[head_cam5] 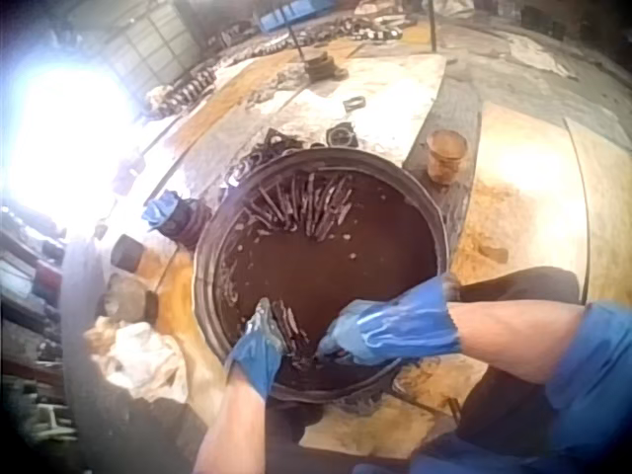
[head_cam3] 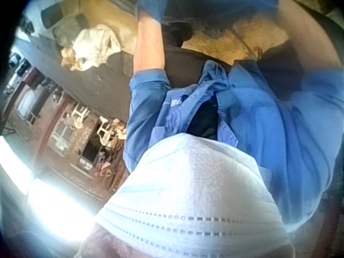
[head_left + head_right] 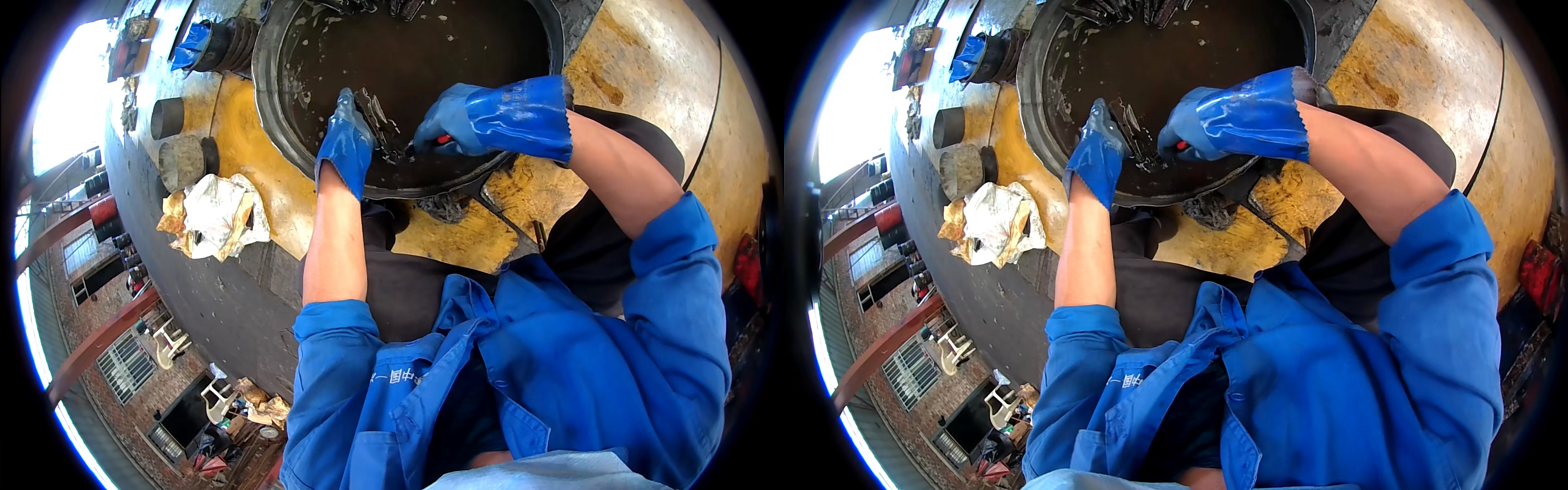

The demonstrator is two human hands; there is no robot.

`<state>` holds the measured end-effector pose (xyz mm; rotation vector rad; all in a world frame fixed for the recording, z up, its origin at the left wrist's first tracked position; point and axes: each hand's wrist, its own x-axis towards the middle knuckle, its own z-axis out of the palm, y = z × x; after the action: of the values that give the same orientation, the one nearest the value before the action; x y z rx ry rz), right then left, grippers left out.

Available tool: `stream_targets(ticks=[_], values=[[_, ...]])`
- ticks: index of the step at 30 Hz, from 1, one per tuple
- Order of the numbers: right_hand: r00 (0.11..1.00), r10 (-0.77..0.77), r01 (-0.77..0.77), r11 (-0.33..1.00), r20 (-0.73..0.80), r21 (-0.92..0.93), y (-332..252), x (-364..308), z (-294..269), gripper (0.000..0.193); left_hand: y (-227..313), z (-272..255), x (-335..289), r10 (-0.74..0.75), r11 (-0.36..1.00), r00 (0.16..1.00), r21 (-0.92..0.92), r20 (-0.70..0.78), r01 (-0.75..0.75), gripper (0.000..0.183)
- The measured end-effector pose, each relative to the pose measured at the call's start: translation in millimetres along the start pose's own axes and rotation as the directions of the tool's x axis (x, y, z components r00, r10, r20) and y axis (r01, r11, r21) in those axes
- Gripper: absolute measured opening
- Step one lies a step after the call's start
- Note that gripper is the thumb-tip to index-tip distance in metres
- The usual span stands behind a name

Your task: The person cleans various metal machine parts by dipping them into a basin of dark liquid, scrubbing them with a brush, and setting them aside on a nearby surface.

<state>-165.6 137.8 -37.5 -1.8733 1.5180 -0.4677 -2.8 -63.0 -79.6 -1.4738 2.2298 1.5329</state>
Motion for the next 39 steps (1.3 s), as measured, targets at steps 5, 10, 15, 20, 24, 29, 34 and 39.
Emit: stream_targets(ticks=[5, 10, 15, 20, 24, 29, 34, 39], values=[[0.991, -0.057, 0.057, 0.998, -0.124, 0.003, -3.3, 10.8, -13.6, 0.029, -1.2, 1.0, 4.6, 0.003, 1.0, 1.0, -0.016, -0.007, -0.003, 0.055], [0.967, -0.034, 0.044, 0.998, -0.251, 0.033, 21.7, 27.4, -16.7, 0.029, 1.1, 3.8, 6.1, 0.009, 1.0, 1.0, -0.027, 0.006, -0.009, 0.055], [0.927, 0.162, -0.091, 0.972, -0.338, 0.216, 35.6, 43.8, -20.5, 0.026, -0.7, 5.1, 7.8, 0.005, 0.999, 1.0, -0.038, 0.001, -0.005, 0.056], [0.793, 0.455, -0.281, 0.863, -0.406, 0.421, 68.2, 46.0, -13.8, 0.028, -14.9, 16.9, 23.6, -0.034, 0.999, 0.999, -0.024, 0.039, 0.035, 0.056], [0.757, 0.544, -0.361, 0.809, -0.361, 0.464, 57.4, 75.8, -10.6, 0.035, -96.0, -27.0, 58.3, 0.118, 0.973, 0.984, -0.182, -0.136, -0.142, 0.058], [0.583, 0.793, -0.697, 0.6, -0.177, 0.393, 89.6, 50.0, 12.6, 0.052, 0.8, 22.3, -1.2, 0.232, 0.972, 0.972, 0.041, -0.027, -0.231, 0.05], [0.658, 0.742, -0.64, 0.641, -0.128, 0.424, 69.7, 41.8, 6.5, 0.051, 25.1, 19.2, -9.5, -0.049, 0.977, 0.997, -0.203, 0.057, 0.06, 0.052], [0.689, 0.714, -0.616, 0.667, -0.124, 0.419, 48.7, 34.4, -3.4, 0.044, 43.2, 18.8, -28.2, -0.045, 0.999, 0.998, -0.025, -0.051, 0.044, 0.058]])
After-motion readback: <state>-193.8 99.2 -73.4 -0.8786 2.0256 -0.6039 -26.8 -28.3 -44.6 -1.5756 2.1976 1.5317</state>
